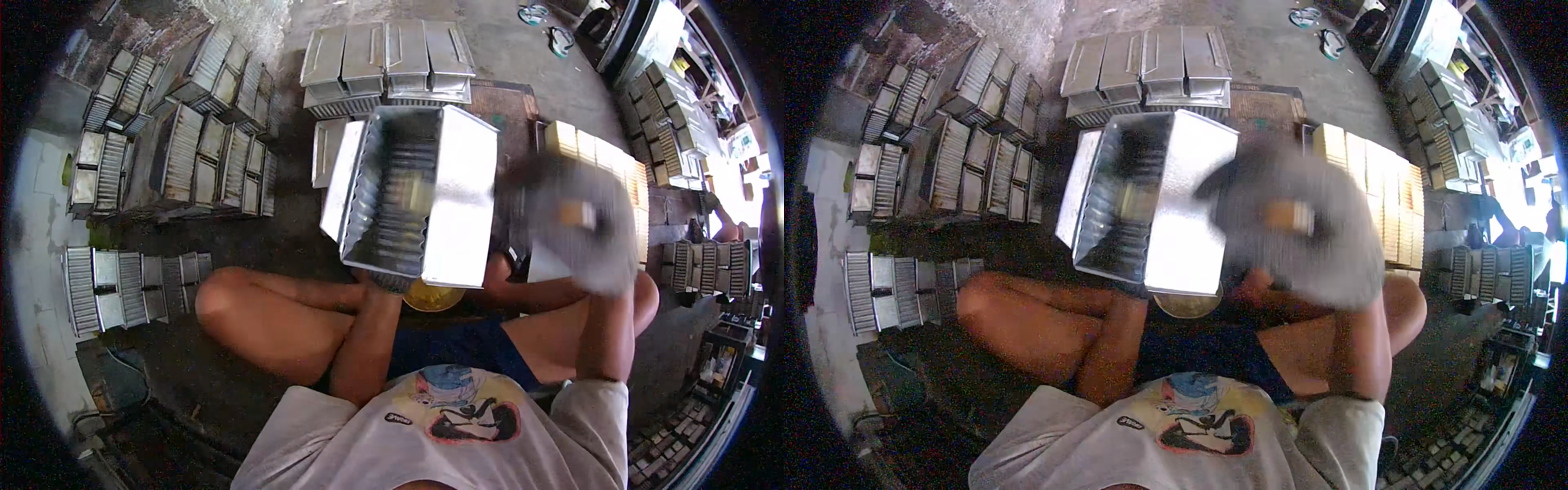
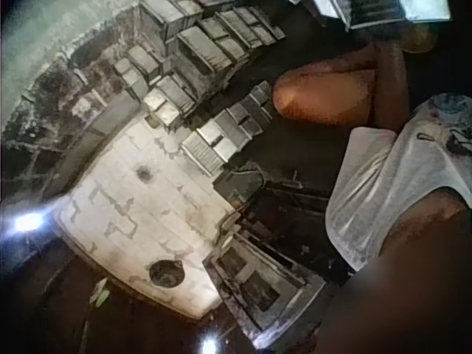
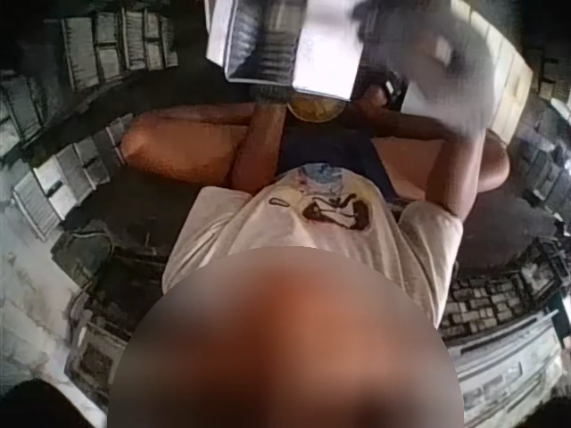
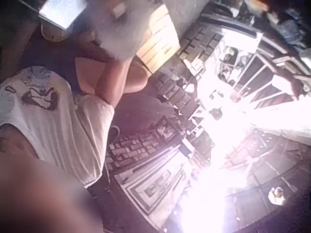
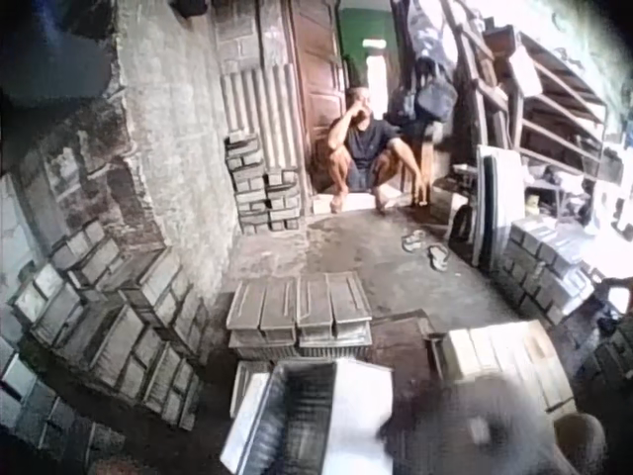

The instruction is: The person prepares bread tins and arranges loaves. The person applies grease to the inside of a metal tin with a brush, places a loaf of bread into the tin, and stacks the filled tins onto a pile.

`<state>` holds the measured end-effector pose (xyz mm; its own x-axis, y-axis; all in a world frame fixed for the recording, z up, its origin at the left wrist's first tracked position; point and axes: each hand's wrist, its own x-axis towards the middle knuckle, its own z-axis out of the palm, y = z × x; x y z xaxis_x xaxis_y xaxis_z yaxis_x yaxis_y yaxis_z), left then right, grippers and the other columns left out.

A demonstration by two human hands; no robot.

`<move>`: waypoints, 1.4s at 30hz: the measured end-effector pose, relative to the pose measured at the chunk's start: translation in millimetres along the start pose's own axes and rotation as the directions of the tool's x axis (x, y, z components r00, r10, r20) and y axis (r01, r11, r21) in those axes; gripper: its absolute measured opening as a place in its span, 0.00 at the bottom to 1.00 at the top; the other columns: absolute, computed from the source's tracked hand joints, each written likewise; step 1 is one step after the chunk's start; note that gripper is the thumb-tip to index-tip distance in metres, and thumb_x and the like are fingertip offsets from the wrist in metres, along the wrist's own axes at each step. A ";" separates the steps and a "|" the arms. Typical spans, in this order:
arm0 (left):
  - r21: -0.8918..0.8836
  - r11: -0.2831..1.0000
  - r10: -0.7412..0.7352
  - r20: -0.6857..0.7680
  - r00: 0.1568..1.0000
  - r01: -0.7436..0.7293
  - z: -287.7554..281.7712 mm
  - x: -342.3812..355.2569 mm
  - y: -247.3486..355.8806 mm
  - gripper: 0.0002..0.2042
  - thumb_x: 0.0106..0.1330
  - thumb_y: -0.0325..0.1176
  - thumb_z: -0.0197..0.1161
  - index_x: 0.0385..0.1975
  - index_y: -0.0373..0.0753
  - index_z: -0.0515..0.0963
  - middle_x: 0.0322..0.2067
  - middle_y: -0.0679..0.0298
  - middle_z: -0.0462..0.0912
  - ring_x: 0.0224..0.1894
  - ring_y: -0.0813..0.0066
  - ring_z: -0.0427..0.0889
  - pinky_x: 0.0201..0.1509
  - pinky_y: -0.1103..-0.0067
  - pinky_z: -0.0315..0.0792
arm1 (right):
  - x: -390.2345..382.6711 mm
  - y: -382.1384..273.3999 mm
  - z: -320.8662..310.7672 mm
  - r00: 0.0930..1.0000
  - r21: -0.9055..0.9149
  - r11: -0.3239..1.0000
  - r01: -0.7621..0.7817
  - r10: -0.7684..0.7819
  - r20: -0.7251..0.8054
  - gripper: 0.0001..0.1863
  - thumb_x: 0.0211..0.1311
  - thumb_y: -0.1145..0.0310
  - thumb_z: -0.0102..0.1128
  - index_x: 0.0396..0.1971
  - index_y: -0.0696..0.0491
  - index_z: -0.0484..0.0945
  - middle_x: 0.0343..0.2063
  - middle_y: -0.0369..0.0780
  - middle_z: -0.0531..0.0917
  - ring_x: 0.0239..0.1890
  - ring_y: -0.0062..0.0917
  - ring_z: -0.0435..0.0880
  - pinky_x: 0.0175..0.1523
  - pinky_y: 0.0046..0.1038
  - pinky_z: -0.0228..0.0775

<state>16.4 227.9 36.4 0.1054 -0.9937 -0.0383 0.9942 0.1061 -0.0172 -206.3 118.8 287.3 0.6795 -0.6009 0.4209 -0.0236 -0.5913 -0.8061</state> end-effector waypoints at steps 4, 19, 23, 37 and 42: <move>0.029 1.000 0.010 -0.006 1.000 -0.010 2.1 -2.0 3.6 0.25 0.78 0.43 0.52 0.69 0.36 0.67 0.60 0.49 0.79 0.57 0.57 0.85 0.61 0.62 0.81 | -13.7 10.4 -3.8 0.990 -0.014 0.990 -0.143 0.143 -0.018 0.11 0.57 0.73 0.75 0.41 0.56 0.87 0.38 0.44 0.90 0.41 0.32 0.90 0.49 0.33 0.82; 0.185 0.982 0.027 -0.016 1.000 -0.024 1.7 -8.8 32.9 0.30 0.73 0.41 0.60 0.72 0.36 0.63 0.65 0.50 0.75 0.60 0.55 0.82 0.64 0.62 0.77 | -46.5 16.8 18.6 0.957 0.059 0.973 -0.221 0.205 0.208 0.11 0.64 0.69 0.70 0.44 0.55 0.85 0.45 0.45 0.88 0.49 0.34 0.88 0.56 0.34 0.81; 0.231 0.973 0.030 -0.013 0.999 -0.026 5.8 -11.9 40.9 0.32 0.72 0.41 0.62 0.72 0.37 0.62 0.66 0.50 0.73 0.61 0.54 0.81 0.65 0.62 0.76 | -56.0 33.6 84.2 0.747 -0.248 0.830 -0.500 0.558 0.361 0.22 0.71 0.66 0.64 0.61 0.54 0.76 0.54 0.48 0.84 0.58 0.38 0.84 0.66 0.38 0.74; 0.964 0.186 0.027 -0.200 0.979 0.191 70.8 3.2 13.1 0.25 0.72 0.30 0.68 0.66 0.30 0.70 0.51 0.57 0.84 0.49 0.74 0.84 0.56 0.78 0.80 | -37.3 105.5 123.0 0.783 0.554 0.631 -0.543 0.619 0.063 0.46 0.69 0.70 0.68 0.80 0.55 0.49 0.58 0.47 0.82 0.59 0.29 0.82 0.61 0.30 0.77; 0.970 0.227 0.307 0.014 0.952 -0.088 82.5 -1.3 55.9 0.34 0.66 0.38 0.73 0.68 0.33 0.66 0.54 0.57 0.79 0.57 0.68 0.79 0.58 0.72 0.78 | 28.6 35.7 148.3 0.882 -0.278 0.837 -0.471 0.456 -0.120 0.43 0.64 0.67 0.71 0.75 0.59 0.58 0.63 0.51 0.77 0.62 0.31 0.80 0.63 0.33 0.75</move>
<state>73.6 232.1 117.9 0.4059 -0.9135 -0.0274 0.2373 0.0764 0.9684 -78.9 160.2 208.9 0.5006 -0.8640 0.0536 -0.5436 -0.3619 -0.7573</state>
